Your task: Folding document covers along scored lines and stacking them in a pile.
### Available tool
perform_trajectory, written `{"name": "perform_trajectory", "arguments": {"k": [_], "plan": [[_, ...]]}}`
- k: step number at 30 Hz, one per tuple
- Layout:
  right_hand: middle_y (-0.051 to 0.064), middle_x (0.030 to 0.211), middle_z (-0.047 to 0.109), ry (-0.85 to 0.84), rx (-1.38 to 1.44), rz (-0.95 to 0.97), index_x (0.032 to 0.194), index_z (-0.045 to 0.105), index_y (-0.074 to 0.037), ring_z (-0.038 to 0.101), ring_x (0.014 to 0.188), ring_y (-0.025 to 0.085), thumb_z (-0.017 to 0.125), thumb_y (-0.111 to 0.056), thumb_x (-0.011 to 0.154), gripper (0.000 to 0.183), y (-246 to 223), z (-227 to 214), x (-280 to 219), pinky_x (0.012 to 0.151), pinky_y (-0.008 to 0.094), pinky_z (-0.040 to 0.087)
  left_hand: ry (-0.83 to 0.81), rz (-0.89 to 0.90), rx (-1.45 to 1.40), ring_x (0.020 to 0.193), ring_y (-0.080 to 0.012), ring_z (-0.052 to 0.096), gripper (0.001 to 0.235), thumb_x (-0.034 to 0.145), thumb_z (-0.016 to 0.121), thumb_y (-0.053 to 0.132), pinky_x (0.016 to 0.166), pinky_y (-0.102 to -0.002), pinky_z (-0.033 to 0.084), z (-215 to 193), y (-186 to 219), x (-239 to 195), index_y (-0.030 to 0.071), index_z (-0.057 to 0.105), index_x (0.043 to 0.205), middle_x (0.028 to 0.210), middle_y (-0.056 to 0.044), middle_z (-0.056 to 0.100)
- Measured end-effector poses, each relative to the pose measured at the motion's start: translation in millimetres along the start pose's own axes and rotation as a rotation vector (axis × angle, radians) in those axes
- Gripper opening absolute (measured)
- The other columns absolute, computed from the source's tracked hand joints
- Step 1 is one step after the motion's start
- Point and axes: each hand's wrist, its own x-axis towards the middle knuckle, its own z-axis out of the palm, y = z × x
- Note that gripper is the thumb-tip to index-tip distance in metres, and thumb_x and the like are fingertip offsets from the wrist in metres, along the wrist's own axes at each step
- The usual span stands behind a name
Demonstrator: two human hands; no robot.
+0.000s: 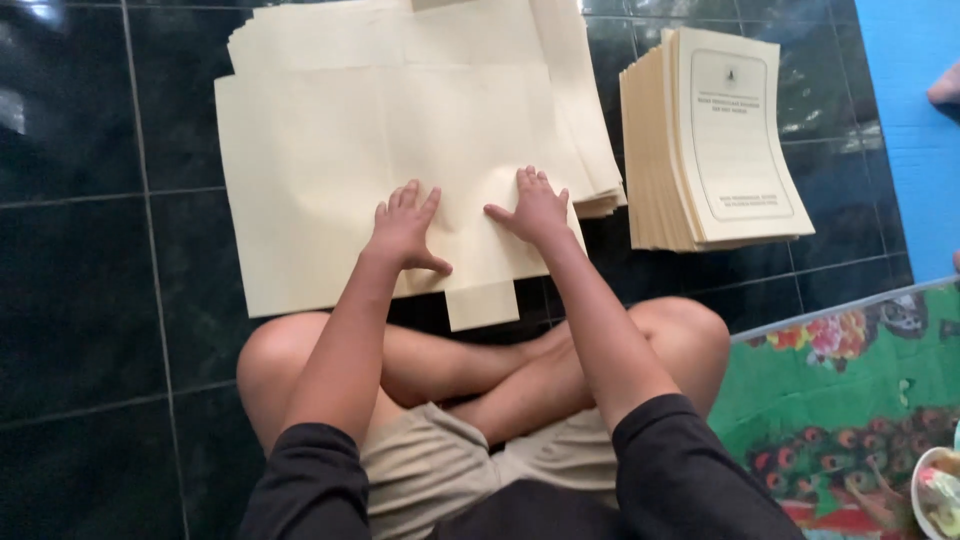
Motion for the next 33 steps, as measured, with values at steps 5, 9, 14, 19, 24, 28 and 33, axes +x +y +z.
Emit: {"name": "perform_trajectory", "arguments": {"k": [5,9,14,19,24,28,33], "plan": [[0.012,0.161,0.043,0.011,-0.009,-0.070,0.155,0.040,-0.007,0.040,0.149,0.027,0.053,-0.078,0.090,0.098,34.0,2.8,-31.5,0.115,0.068,0.033,-0.120,-0.096,0.066,0.158,-0.0427,0.002,0.142,0.053,0.098,0.054,0.119,-0.072,0.014,-2.2,32.4,-49.1,0.024,0.018,0.167,0.172,-0.022,0.002],[0.021,0.136,0.064,0.026,0.065,-0.010,0.136,0.058,-0.003,0.062,0.128,0.038,0.061,-0.070,0.087,0.083,64.7,-2.7,-43.6,0.099,0.063,0.051,-0.093,-0.223,0.102,0.155,-0.0516,-0.007,0.149,0.054,0.105,0.023,0.108,-0.084,0.022,50.6,13.6,-32.6,0.029,0.009,0.167,0.170,-0.026,-0.007],[0.016,0.126,0.064,0.016,0.350,0.105,0.141,0.046,-0.022,0.065,0.122,0.032,0.085,-0.040,0.074,0.080,123.0,43.6,-31.2,0.096,0.048,0.056,-0.052,-0.153,0.049,0.155,-0.0536,0.002,0.109,0.078,0.079,0.006,0.103,-0.079,0.035,66.5,-2.0,-24.9,0.037,0.021,0.164,0.170,-0.025,0.004],[0.013,0.105,0.074,0.079,0.779,0.147,0.132,0.055,-0.015,0.068,0.116,0.028,0.083,-0.002,0.069,0.070,141.7,3.1,-50.3,0.100,0.043,0.056,0.047,-0.040,0.027,0.152,-0.0512,0.027,0.072,0.095,0.062,0.014,0.102,-0.069,0.047,45.6,6.1,-33.5,0.043,0.040,0.157,0.164,-0.020,0.034],[-0.003,0.095,0.075,0.341,0.926,0.292,0.103,0.069,-0.028,0.072,0.100,0.015,0.065,-0.005,0.080,0.033,148.0,-19.9,-42.2,0.089,0.034,0.059,0.314,0.045,0.071,0.144,-0.0412,0.045,0.051,0.098,0.061,0.040,0.097,-0.062,0.053,36.9,29.8,-26.1,0.046,0.053,0.148,0.154,-0.009,0.053],[-0.006,0.095,0.074,0.421,0.910,0.324,0.090,0.077,-0.032,0.072,0.098,0.013,0.061,-0.006,0.080,0.031,151.3,-16.8,-14.9,0.088,0.032,0.058,0.429,0.074,0.109,0.140,-0.0390,0.049,0.043,0.100,0.060,0.044,0.093,-0.057,0.056,50.3,27.7,0.4,0.040,0.061,0.143,0.148,-0.007,0.060],[-0.002,0.080,0.072,0.645,1.035,0.403,0.081,0.081,-0.024,0.072,0.079,0.013,0.065,-0.003,0.076,0.027,147.2,-22.7,-0.4,0.074,0.034,0.058,0.624,0.150,0.112,0.137,-0.0361,0.054,0.039,0.099,0.065,0.051,0.088,-0.050,0.058,55.2,20.9,22.5,0.035,0.069,0.134,0.142,-0.006,0.065]]}}
